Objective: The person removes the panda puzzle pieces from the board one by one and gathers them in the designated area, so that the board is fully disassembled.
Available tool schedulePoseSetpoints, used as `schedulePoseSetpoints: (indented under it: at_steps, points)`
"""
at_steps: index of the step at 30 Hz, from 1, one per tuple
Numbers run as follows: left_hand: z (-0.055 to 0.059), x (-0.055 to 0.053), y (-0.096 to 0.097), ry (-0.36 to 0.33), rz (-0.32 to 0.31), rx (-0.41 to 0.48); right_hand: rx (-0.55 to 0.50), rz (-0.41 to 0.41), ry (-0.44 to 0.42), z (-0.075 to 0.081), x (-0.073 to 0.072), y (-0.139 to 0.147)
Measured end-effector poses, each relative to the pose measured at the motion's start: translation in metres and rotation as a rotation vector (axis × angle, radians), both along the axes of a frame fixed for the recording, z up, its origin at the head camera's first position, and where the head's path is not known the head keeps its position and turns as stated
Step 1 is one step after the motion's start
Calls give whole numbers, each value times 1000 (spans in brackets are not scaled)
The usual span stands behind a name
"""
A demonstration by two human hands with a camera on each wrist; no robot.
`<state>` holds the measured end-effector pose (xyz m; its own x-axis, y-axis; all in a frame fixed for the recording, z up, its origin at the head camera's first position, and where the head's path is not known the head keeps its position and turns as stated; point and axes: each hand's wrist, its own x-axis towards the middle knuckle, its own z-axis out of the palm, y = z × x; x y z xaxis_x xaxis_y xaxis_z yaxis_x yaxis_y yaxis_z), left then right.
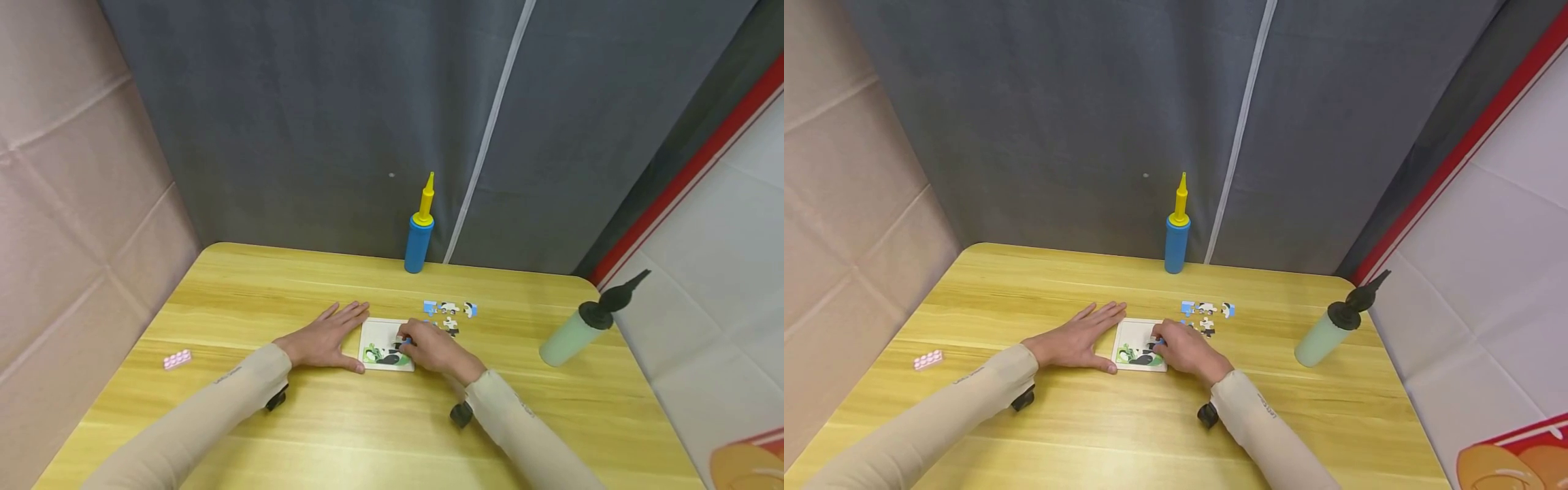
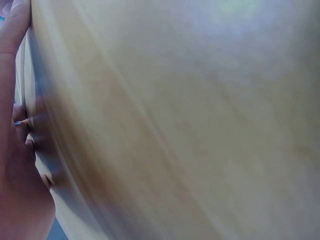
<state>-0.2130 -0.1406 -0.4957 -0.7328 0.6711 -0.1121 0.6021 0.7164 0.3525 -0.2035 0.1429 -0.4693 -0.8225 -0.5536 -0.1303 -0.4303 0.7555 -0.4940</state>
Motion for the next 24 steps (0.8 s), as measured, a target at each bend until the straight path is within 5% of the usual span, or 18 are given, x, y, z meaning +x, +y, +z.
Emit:
schedulePoseSetpoints:
  at_steps: [10, 24]
  points:
    - [-1, -1, 0, 0, -5, -11, -80, -54, -7, 3, -5, 15]
    - [-2, -1, -1, -1, 5, -31, -83, -207, 28, 5, -14, 87]
